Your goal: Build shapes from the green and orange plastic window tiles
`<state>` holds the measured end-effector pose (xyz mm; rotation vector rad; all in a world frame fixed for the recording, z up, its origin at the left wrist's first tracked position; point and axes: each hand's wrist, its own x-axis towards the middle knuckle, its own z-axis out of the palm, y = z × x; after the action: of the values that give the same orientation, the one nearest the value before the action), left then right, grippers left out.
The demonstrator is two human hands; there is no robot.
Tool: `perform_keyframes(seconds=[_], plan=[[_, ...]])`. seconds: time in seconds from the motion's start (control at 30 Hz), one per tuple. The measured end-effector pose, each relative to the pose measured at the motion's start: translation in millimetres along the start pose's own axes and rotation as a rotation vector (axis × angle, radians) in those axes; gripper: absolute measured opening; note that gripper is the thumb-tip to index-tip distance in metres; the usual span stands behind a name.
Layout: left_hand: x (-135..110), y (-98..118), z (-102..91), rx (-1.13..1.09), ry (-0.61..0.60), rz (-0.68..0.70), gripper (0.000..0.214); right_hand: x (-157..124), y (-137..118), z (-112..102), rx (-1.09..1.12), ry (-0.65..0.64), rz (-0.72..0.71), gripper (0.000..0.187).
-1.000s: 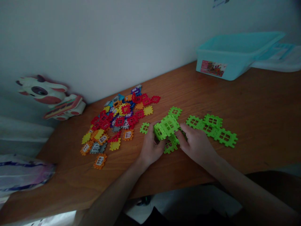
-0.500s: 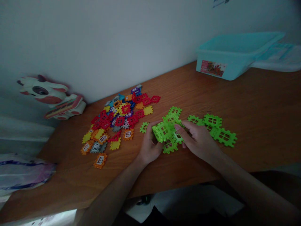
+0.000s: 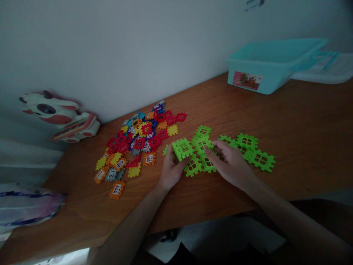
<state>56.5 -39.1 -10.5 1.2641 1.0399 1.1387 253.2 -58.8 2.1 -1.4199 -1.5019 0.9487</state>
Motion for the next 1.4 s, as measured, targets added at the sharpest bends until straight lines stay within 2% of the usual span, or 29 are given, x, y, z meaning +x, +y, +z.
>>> perform_keyframes(seconds=[0.1, 0.17, 0.27, 0.37, 0.53, 0.73, 0.87, 1.1, 1.23, 1.33, 1.4], plan=[[0.5, 0.1, -1.0, -0.062, 0.008, -0.014, 0.057, -0.8, 2.6, 3.2, 0.006, 0.003, 0.027, 0.032], [0.4, 2.6, -1.3, -0.176, 0.000, -0.088, 0.060, -0.1, 3.2, 3.6, 0.006, 0.021, 0.023, 0.037], [1.7, 8.8, -2.5, -0.342, -0.001, -0.228, 0.050, 1.4, 4.2, 2.9, 0.011, 0.010, -0.007, 0.029], [5.1, 13.3, -5.1, -0.442, -0.004, -0.303, 0.036, 2.3, 6.9, 3.1, 0.023, 0.012, 0.005, 0.027], [9.2, 12.7, -9.8, -0.473, 0.016, -0.330, 0.036, 2.2, 6.6, 4.2, 0.119, 0.076, 0.013, 0.029], [9.6, 15.0, -13.4, -0.488, 0.000, -0.332, 0.037, 4.0, -4.0, 0.9, 0.376, 0.131, 0.058, 0.026], [8.9, 18.2, -12.3, -0.503, -0.005, -0.346, 0.038, 3.0, -1.8, 0.3, 0.286, 0.199, 0.037, 0.032], [6.7, 21.4, -8.5, -0.505, -0.033, -0.367, 0.055, -1.9, 2.4, 3.8, 0.071, 0.226, -0.080, 0.034], [2.8, 17.0, -7.6, -0.415, -0.070, -0.307, 0.051, -3.4, -0.2, 3.0, 0.131, 0.158, -0.107, 0.045], [-1.6, 7.8, -8.9, -0.265, -0.098, -0.251, 0.040, -5.3, -3.2, 2.1, 0.043, 0.043, -0.135, 0.057], [-4.2, 1.0, -10.1, -0.175, -0.147, -0.223, 0.033, -6.8, -4.0, 3.0, -0.008, -0.026, -0.205, 0.063]])
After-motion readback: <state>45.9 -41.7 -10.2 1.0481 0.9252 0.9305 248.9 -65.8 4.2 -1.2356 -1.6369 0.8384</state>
